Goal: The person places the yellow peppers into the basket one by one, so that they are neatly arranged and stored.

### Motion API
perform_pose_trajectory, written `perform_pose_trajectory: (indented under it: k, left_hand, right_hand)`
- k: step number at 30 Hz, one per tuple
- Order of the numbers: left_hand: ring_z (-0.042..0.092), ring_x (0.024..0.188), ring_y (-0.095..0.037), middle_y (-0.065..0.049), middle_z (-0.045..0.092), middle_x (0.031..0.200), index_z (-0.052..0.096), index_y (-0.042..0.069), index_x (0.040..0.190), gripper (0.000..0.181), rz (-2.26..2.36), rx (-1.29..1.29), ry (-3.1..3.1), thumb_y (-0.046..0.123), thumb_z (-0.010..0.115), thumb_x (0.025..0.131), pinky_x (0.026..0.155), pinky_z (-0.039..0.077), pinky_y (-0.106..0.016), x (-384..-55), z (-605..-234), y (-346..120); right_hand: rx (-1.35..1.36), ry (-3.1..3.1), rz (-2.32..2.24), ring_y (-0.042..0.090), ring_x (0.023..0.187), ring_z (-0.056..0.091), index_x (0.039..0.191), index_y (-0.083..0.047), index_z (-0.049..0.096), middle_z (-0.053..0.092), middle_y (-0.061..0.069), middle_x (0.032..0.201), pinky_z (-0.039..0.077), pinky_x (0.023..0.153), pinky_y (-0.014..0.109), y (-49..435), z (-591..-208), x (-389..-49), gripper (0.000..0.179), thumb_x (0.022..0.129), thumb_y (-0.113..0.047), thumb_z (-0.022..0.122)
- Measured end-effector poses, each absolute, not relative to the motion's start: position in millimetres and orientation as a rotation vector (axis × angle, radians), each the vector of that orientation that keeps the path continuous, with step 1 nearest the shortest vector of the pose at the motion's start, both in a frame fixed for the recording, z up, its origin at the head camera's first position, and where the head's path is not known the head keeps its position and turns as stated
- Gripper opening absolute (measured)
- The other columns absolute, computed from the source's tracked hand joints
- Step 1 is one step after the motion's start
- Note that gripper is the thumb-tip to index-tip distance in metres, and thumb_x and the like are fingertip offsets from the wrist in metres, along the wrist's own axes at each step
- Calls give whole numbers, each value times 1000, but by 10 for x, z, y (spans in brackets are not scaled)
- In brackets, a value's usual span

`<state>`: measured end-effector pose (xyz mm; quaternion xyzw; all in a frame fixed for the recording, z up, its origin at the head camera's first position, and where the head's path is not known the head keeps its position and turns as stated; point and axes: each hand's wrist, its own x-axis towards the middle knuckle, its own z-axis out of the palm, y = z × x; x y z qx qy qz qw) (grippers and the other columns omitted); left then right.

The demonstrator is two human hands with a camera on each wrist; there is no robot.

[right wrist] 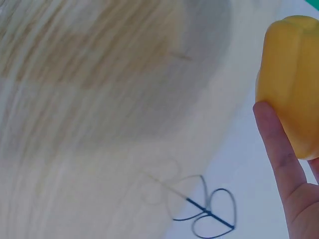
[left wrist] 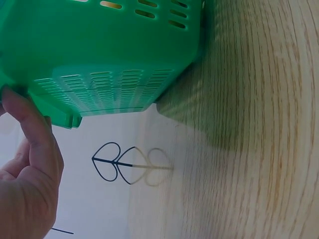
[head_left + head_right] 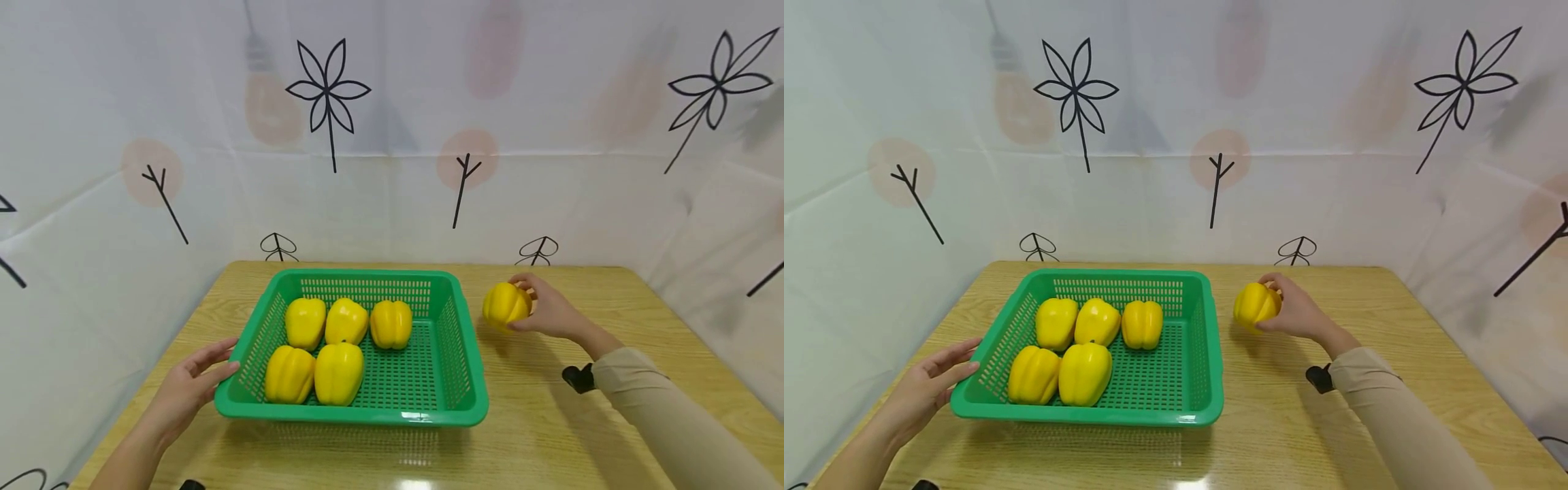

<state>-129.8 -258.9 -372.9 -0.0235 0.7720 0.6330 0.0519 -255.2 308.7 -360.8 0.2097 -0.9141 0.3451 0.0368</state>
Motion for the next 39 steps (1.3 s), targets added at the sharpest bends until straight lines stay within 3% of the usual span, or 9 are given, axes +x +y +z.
perform_pose_trajectory:
  k: [11, 39]
  left_hand:
    - [59, 95, -10, -17, 32, 135, 38, 7, 142, 57, 1940, -69, 2354, 25, 60, 93, 80, 51, -26, -1294, -3734, -2583]
    - [59, 95, -11, -17, 32, 135, 38, 7, 142, 57, 1947, -70, 2345, 25, 60, 93, 80, 51, -26, -1289, -3741, -2583]
  right_hand:
    - [786, -2763, 1080, 43, 102, 48, 127, -3, 38, 42, 25, 120, 54, 67, 36, 3000, -3249, -2406, 74, 68, -9, 83]
    - [956, -2758, 1115, 36, 104, 47, 124, -7, 41, 43, 18, 121, 54, 68, 30, 2634, -2808, -2227, 74, 65, -7, 84]
